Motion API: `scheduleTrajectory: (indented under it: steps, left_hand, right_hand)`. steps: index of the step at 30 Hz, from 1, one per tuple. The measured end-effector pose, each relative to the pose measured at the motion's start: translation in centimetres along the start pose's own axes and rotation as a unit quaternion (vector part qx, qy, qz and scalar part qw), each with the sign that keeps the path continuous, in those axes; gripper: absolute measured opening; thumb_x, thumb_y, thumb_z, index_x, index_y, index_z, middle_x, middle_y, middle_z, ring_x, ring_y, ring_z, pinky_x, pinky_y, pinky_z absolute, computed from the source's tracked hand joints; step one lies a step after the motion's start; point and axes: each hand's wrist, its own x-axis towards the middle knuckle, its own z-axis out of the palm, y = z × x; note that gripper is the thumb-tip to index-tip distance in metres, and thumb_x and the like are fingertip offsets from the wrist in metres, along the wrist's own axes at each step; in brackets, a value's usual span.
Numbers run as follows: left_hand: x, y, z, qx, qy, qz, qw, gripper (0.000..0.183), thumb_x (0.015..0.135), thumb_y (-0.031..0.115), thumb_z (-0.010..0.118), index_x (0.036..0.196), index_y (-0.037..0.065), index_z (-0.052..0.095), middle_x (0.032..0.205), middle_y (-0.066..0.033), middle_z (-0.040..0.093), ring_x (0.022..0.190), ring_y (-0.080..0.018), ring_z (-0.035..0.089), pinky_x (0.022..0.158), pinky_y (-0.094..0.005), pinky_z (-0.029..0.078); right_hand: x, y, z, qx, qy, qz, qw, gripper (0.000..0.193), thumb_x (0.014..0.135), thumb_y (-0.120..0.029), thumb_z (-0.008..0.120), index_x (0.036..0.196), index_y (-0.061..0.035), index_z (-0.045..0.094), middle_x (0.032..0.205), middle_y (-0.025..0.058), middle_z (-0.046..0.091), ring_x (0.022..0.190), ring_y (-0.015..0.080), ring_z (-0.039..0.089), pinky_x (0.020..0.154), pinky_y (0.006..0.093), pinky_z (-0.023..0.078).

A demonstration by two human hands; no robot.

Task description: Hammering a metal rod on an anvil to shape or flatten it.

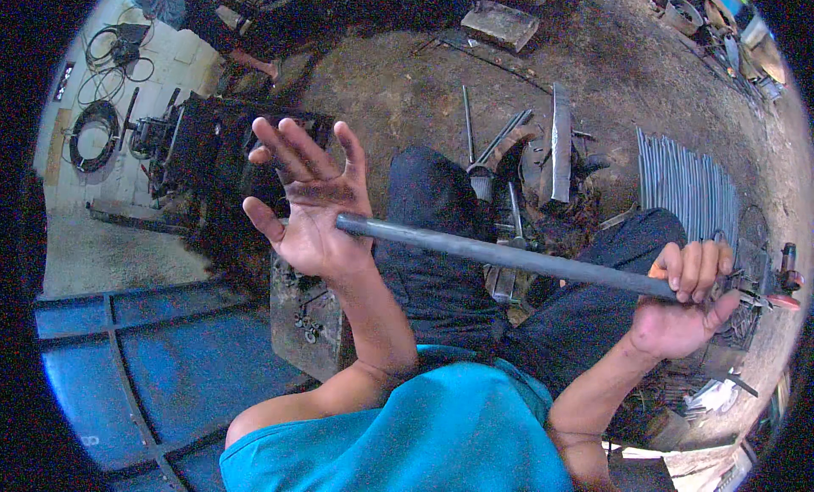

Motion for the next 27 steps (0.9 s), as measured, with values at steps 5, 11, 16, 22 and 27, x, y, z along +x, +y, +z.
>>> scheduleTrajectory:
  steps: [5, 11, 16, 22, 27]
  left_hand:
    - [-0.2, 0.5, -1.2, -0.08, -0.013, -0.008, 0.997, 0.046, 0.093, 0.039, 0.056, 0.129, 0.01, 0.054, 0.152, -0.0077, 0.042, 0.143, -0.025, 0.036, 0.12, -0.0575, 0.004]
    - [-0.1, 2.2, -3.0, -0.071, 0.009, -0.011, 0.997, 0.046, 0.09, 0.032, 0.059, 0.127, 0.006, 0.055, 0.15, -0.0082, 0.046, 0.14, -0.0251, 0.041, 0.12, -0.0568, 0.007]
    - [0.1, 4.6, -7.6, -0.086, 0.061, -0.048, 0.993, 0.047, 0.084, 0.027, 0.063, 0.122, -0.001, 0.056, 0.146, -0.013, 0.049, 0.138, -0.0264, 0.044, 0.12, -0.0585, 0.003]
    - [-0.9, 5.9, -11.3, -0.019, 0.122, -0.043, 0.991, 0.051, 0.083, 0.029, 0.062, 0.124, -0.003, 0.056, 0.143, -0.0178, 0.051, 0.138, -0.0306, 0.042, 0.118, -0.0634, -0.001]
    - [-0.7, 6.2, -8.6, 0.163, 0.093, -0.227, 0.956, 0.054, 0.095, 0.041, 0.046, 0.125, -0.003, 0.055, 0.139, -0.0186, 0.054, 0.129, -0.0347, 0.051, 0.106, -0.0602, 0.033]
  right_hand:
    - [-0.6, -0.3, 0.8, -0.008, -0.041, 0.01, 0.999, 0.026, 0.089, -0.02, 0.068, 0.096, -0.0092, 0.045, 0.064, -0.004, 0.036, 0.057, 0.01, 0.035, 0.062, 0.0285, 0.029]
    - [-0.7, 2.1, 2.6, -0.015, -0.049, 0.001, 0.999, 0.039, 0.092, -0.038, 0.064, 0.112, -0.0075, 0.051, 0.075, -0.0012, 0.044, 0.069, 0.0138, 0.039, 0.065, 0.032, 0.031]
    - [-0.9, 5.5, 2.2, 0.002, -0.157, 0.048, 0.986, 0.071, 0.097, -0.059, 0.041, 0.15, -0.0136, 0.034, 0.153, 0.0101, 0.036, 0.128, 0.0308, 0.042, 0.105, 0.0497, 0.03]
    - [-1.9, 8.5, 4.5, -0.035, -0.11, 0.042, 0.992, 0.082, 0.093, -0.068, 0.04, 0.153, -0.0146, 0.028, 0.157, 0.0198, 0.026, 0.135, 0.0395, 0.039, 0.108, 0.0538, 0.034]
    - [-1.4, 7.0, 1.8, 0.071, -0.053, 0.111, 0.99, 0.072, 0.093, -0.061, 0.041, 0.129, 0.0014, 0.052, 0.107, 0.0198, 0.062, 0.092, 0.0323, 0.061, 0.087, 0.0408, 0.045]
